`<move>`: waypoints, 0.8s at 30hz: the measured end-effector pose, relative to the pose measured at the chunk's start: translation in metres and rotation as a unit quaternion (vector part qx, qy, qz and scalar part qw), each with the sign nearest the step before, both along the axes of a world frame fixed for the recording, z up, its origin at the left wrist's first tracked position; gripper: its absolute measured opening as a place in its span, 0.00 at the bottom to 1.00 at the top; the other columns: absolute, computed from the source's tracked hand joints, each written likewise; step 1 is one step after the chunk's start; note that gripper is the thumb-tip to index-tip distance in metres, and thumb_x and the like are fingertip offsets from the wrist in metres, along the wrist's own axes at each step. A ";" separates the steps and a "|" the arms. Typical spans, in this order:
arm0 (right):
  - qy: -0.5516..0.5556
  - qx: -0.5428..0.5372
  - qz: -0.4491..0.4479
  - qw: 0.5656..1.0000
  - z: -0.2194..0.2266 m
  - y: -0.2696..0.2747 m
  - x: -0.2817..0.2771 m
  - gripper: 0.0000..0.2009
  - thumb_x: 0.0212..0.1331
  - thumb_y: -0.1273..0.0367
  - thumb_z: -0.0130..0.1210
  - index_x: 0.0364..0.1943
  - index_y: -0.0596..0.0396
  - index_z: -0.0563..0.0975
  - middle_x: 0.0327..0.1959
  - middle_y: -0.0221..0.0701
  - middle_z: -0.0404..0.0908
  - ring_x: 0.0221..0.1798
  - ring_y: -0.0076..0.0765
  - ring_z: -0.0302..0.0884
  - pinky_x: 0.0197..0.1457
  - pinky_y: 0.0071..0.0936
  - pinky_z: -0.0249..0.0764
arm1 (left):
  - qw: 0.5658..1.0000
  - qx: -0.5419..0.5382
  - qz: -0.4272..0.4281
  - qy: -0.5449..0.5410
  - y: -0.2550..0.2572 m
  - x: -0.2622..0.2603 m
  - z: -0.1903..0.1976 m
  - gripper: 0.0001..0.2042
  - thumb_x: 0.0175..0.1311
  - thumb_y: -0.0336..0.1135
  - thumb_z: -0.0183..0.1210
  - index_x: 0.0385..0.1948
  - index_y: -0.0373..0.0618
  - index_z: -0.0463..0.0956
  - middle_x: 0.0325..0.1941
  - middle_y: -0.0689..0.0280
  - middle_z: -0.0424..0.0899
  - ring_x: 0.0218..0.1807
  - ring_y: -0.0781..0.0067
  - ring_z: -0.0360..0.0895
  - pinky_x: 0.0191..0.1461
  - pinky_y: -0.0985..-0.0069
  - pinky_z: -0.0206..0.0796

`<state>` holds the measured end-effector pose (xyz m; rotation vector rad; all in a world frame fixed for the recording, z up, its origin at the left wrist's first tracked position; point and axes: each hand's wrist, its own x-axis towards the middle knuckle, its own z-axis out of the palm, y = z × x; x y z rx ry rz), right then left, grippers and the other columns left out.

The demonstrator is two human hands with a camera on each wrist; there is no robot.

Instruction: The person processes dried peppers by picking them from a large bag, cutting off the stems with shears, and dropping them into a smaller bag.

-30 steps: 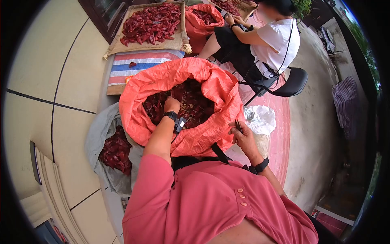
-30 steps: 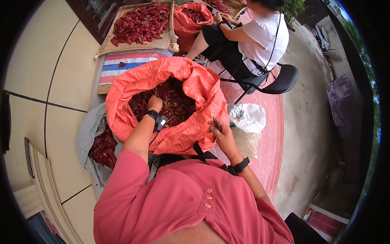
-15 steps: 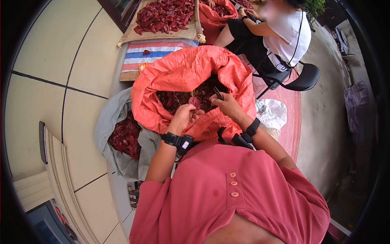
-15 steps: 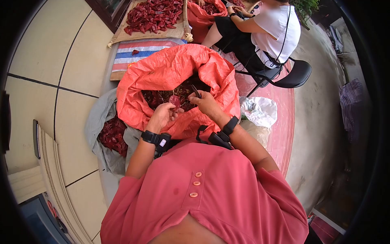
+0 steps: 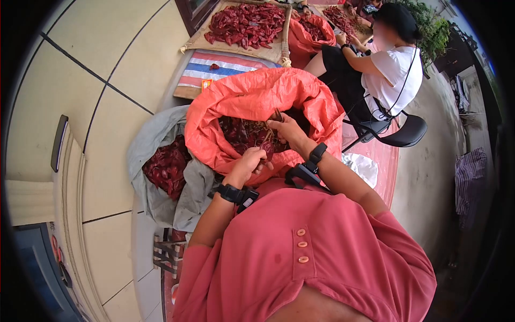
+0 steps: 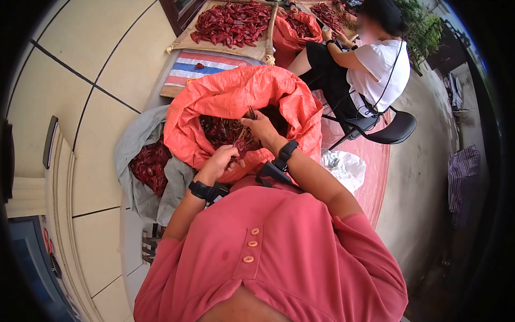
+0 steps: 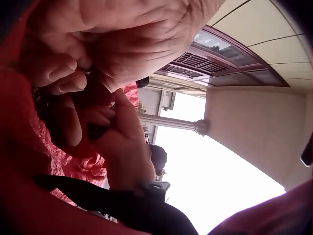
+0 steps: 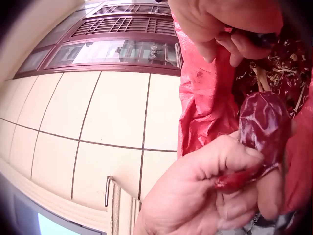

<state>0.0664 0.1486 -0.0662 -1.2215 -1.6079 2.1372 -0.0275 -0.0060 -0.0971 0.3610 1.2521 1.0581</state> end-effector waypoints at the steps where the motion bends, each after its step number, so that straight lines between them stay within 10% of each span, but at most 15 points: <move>1: 0.045 -0.051 -0.014 0.998 0.004 0.001 0.000 0.08 0.62 0.67 0.57 0.43 0.50 0.73 0.23 0.18 0.69 0.15 0.13 0.51 0.17 0.17 0.47 | 0.998 -0.004 -0.042 0.036 -0.002 0.004 0.002 0.05 0.59 0.32 0.47 0.32 0.44 0.70 0.26 0.58 0.82 0.17 0.80 0.65 0.19 0.81 0.57; 8: 0.060 -0.060 0.037 0.996 0.020 0.016 0.005 0.11 0.61 0.67 0.58 0.46 0.52 0.74 0.23 0.18 0.68 0.16 0.14 0.53 0.18 0.17 0.49 | 0.932 0.097 0.055 0.346 -0.011 0.013 0.016 0.10 0.60 0.35 0.45 0.36 0.38 0.69 0.26 0.55 0.83 0.23 0.64 0.77 0.27 0.70 0.67; 9: 0.039 -0.061 0.056 0.996 0.019 0.014 0.011 0.10 0.61 0.67 0.58 0.45 0.52 0.75 0.22 0.18 0.68 0.16 0.14 0.53 0.18 0.18 0.49 | 0.913 0.093 0.042 0.395 -0.011 0.012 0.020 0.12 0.60 0.35 0.46 0.38 0.35 0.68 0.30 0.48 0.83 0.36 0.39 0.78 0.42 0.56 0.69; 15: 0.054 -0.016 0.085 0.995 0.042 -0.017 0.019 0.06 0.60 0.67 0.60 0.38 0.51 0.78 0.22 0.17 0.72 0.18 0.10 0.58 0.19 0.14 0.52 | 0.822 0.044 -0.006 0.568 -0.004 0.023 0.024 0.13 0.60 0.36 0.52 0.40 0.36 0.69 0.33 0.46 0.82 0.36 0.45 0.79 0.43 0.60 0.71; 21: 0.142 0.144 0.091 0.975 0.027 -0.008 0.021 0.02 0.58 0.75 0.59 0.34 0.57 0.78 0.27 0.23 0.79 0.28 0.13 0.71 0.31 0.15 0.69 | 0.956 0.232 0.102 0.149 0.014 0.011 0.034 0.21 0.65 0.37 0.59 0.56 0.37 0.68 0.49 0.60 0.78 0.50 0.71 0.75 0.55 0.75 0.67; 24: 0.166 0.164 0.084 0.969 0.048 -0.015 0.021 0.02 0.58 0.76 0.59 0.31 0.58 0.77 0.27 0.23 0.79 0.29 0.15 0.72 0.33 0.18 0.71 | 0.944 0.280 0.077 0.158 0.022 0.006 0.053 0.16 0.68 0.39 0.56 0.51 0.40 0.70 0.48 0.69 0.76 0.50 0.79 0.71 0.52 0.77 0.66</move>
